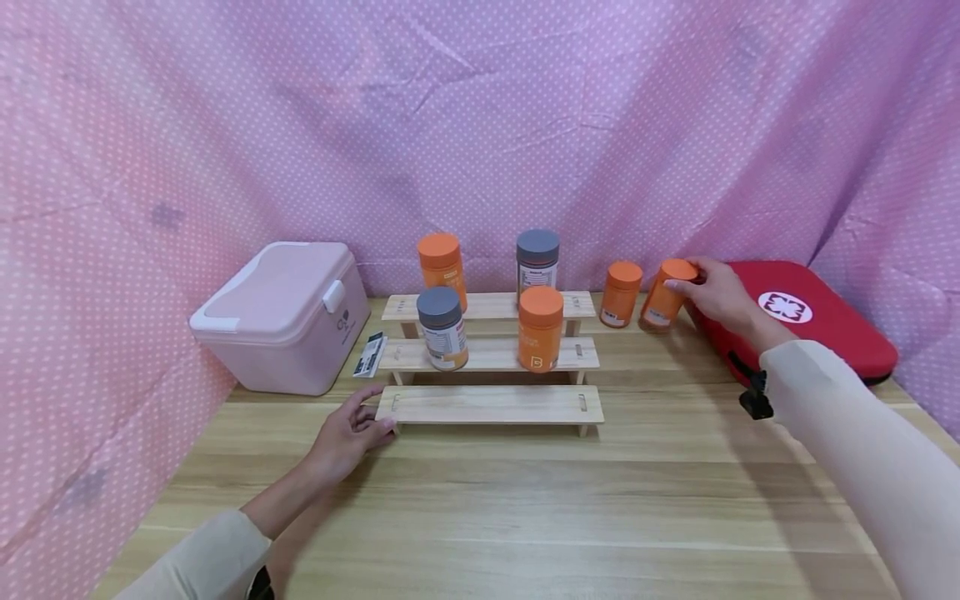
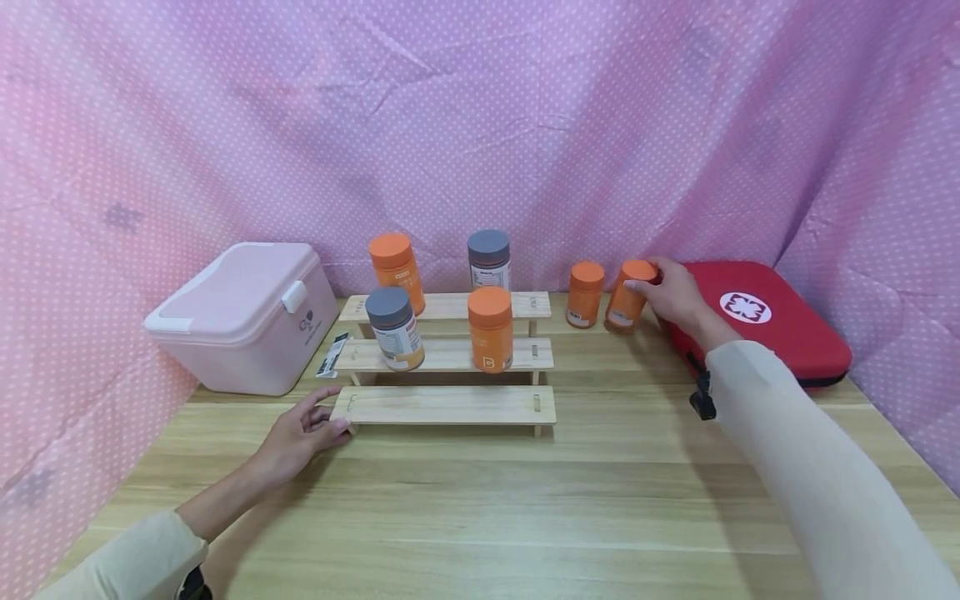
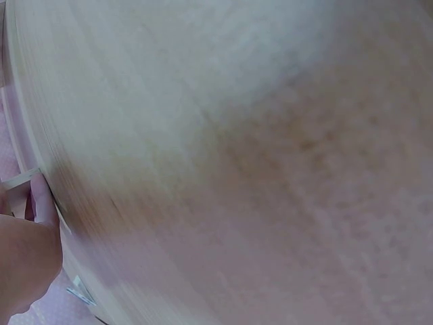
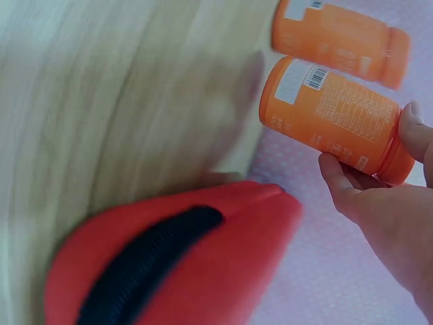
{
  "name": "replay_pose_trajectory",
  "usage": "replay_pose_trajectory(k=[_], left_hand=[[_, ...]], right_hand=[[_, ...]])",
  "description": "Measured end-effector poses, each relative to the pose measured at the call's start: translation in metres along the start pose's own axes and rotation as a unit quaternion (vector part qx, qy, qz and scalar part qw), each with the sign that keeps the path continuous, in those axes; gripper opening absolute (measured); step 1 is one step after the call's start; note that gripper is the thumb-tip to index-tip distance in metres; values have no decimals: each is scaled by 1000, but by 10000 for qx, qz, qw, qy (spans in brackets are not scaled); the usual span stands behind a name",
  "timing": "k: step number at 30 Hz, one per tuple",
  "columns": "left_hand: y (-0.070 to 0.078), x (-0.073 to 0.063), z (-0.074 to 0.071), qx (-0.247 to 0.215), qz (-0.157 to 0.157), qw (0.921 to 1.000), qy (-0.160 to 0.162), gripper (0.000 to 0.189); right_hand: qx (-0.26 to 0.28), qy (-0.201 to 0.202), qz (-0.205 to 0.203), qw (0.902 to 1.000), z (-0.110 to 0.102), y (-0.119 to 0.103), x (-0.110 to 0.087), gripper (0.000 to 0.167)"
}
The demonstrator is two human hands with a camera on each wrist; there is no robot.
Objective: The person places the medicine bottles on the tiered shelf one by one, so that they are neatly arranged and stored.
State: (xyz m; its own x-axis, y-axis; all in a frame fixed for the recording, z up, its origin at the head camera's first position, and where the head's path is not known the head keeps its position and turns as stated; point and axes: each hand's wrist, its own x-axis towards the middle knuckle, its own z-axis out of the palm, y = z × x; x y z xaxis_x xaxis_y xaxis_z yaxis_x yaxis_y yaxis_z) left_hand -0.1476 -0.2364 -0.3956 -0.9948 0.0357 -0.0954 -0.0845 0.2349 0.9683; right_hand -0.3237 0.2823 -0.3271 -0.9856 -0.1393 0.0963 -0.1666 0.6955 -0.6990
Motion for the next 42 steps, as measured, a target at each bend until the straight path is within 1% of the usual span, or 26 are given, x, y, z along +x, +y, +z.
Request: replay_pose_trajectory(k=[6, 12, 20, 26, 29, 32, 35, 37, 39, 42], left_hand=[[0, -1, 1, 32, -22, 10000, 46, 59], [1, -2, 1, 82, -64, 9999, 74, 59], [1, -1, 2, 44, -138, 9999, 58, 59], [1, -2, 0, -12, -71, 10000, -15, 59], [0, -2, 0, 15, -75, 10000, -11, 60], [0, -2, 0, 75, -78, 9999, 5, 60], [1, -2, 0, 109, -54, 9999, 7, 60], [1, -3, 0, 112, -33, 9999, 0, 60], [1, -3, 0, 97, -19, 10000, -9, 60], [1, -3, 0, 69, -12, 10000, -9, 60]], right_hand=[[-226, 240, -356, 9988, -16, -16, -16, 60], [-360, 226, -515, 9978, -27, -34, -41, 59], [-434, 254, -733, 9960, -31, -54, -77, 52], [-177, 203, -1114, 9934, -22, -71, -98, 47], [-125, 42, -1369, 9905, -16, -80, -106, 46], [-122, -138, -1566, 9875, -11, -89, -114, 49], [14, -363, -1825, 9825, -5, -99, -120, 53], [90, -511, -2046, 9775, 1, -106, -124, 55], [161, -647, -2239, 9723, 7, -113, -125, 55], [289, -864, -2406, 9663, 19, -125, -125, 55]])
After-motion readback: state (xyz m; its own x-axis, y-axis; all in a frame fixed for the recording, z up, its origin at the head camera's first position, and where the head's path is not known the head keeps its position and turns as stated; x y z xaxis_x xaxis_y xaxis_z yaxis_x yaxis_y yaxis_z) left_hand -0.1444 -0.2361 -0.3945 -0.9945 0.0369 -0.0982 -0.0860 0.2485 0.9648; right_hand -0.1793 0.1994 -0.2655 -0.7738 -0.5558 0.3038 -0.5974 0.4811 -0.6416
